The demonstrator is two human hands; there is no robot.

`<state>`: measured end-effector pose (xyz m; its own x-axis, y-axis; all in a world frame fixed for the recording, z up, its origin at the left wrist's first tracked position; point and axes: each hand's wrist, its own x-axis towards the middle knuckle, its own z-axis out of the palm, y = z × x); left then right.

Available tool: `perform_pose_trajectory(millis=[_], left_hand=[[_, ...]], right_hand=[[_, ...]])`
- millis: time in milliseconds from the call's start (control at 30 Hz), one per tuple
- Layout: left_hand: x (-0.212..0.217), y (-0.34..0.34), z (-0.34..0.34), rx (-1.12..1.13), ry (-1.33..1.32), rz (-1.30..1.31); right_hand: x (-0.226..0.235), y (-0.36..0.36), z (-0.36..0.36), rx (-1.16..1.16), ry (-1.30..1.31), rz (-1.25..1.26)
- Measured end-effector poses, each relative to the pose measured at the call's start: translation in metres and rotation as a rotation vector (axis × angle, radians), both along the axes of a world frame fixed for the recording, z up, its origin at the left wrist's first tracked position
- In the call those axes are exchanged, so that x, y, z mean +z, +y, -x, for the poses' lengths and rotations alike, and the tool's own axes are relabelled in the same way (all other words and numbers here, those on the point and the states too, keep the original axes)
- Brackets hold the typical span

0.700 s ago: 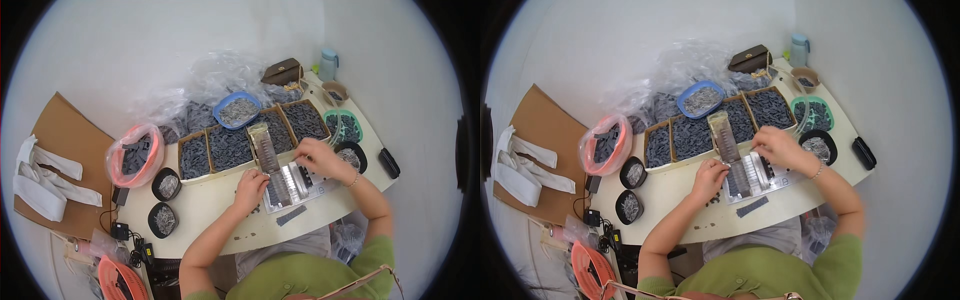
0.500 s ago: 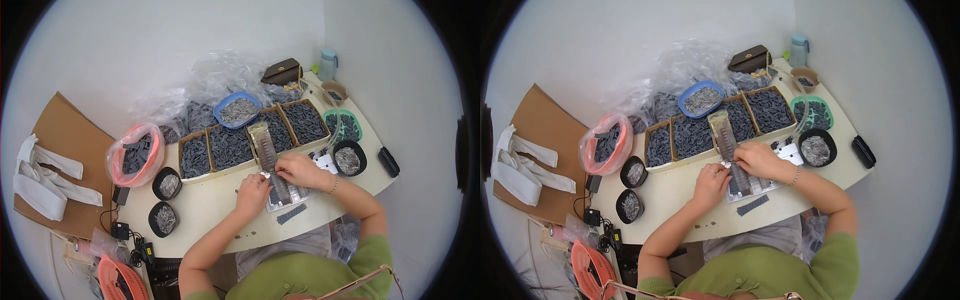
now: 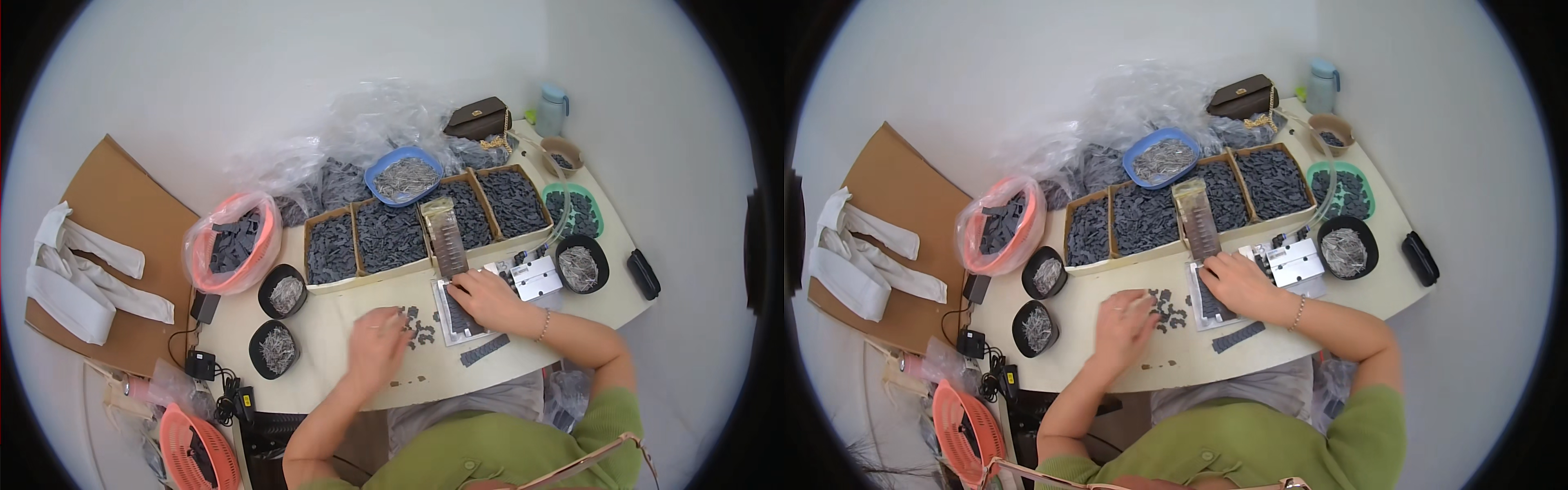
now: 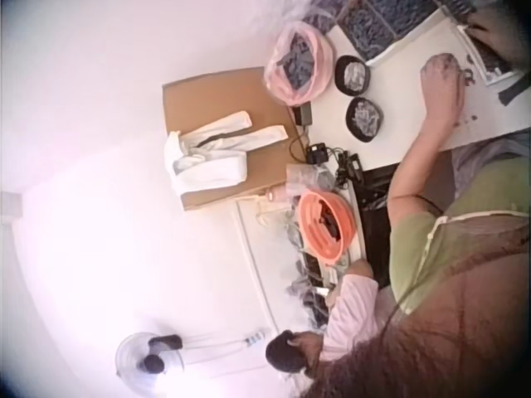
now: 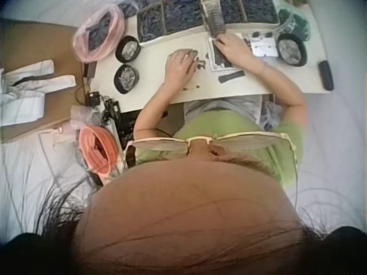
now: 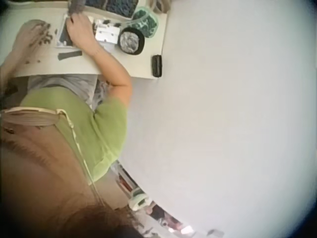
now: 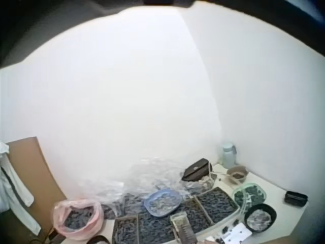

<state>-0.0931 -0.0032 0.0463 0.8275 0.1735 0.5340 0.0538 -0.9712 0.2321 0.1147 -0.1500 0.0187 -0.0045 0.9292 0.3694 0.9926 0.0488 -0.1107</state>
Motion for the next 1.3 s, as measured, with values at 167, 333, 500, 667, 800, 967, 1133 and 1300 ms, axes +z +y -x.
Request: perform_pose_trajectory(millis=[167,333,500,667,800,967,1133,1300], left_hand=[[0.006,0.064,0.067,0.416,-0.086,-0.02],[-0.004,0.118,0.131,0.696,0.106,0.106],[-0.008,0.13,0.144,0.705,0.23,0.197],[0.001,0.134,0.137,0.726,0.276,0.213],[0.005,0.134,0.151,0.726,0.223,0.163],[0.007,0.097,0.099,0.534,0.049,0.173],[-0.01,0.009,-0.009,-0.134,0.118,0.296],[-0.03,-0.04,-0.062,-0.338,0.119,0.027]], right_hand=[[0.003,-0.007,0.004,0.017,-0.081,-0.069],[0.015,-0.011,0.012,0.019,-0.121,-0.068],[0.011,-0.009,0.017,0.02,-0.088,0.009],[0.014,-0.027,0.004,-0.023,0.006,-0.027],[0.044,-0.064,-0.029,-0.268,0.134,-0.149],[0.046,-0.137,-0.073,-0.745,0.083,0.093],[0.034,-0.151,-0.078,-0.732,0.138,0.139],[0.029,-0.152,-0.082,-0.726,0.171,-0.013]])
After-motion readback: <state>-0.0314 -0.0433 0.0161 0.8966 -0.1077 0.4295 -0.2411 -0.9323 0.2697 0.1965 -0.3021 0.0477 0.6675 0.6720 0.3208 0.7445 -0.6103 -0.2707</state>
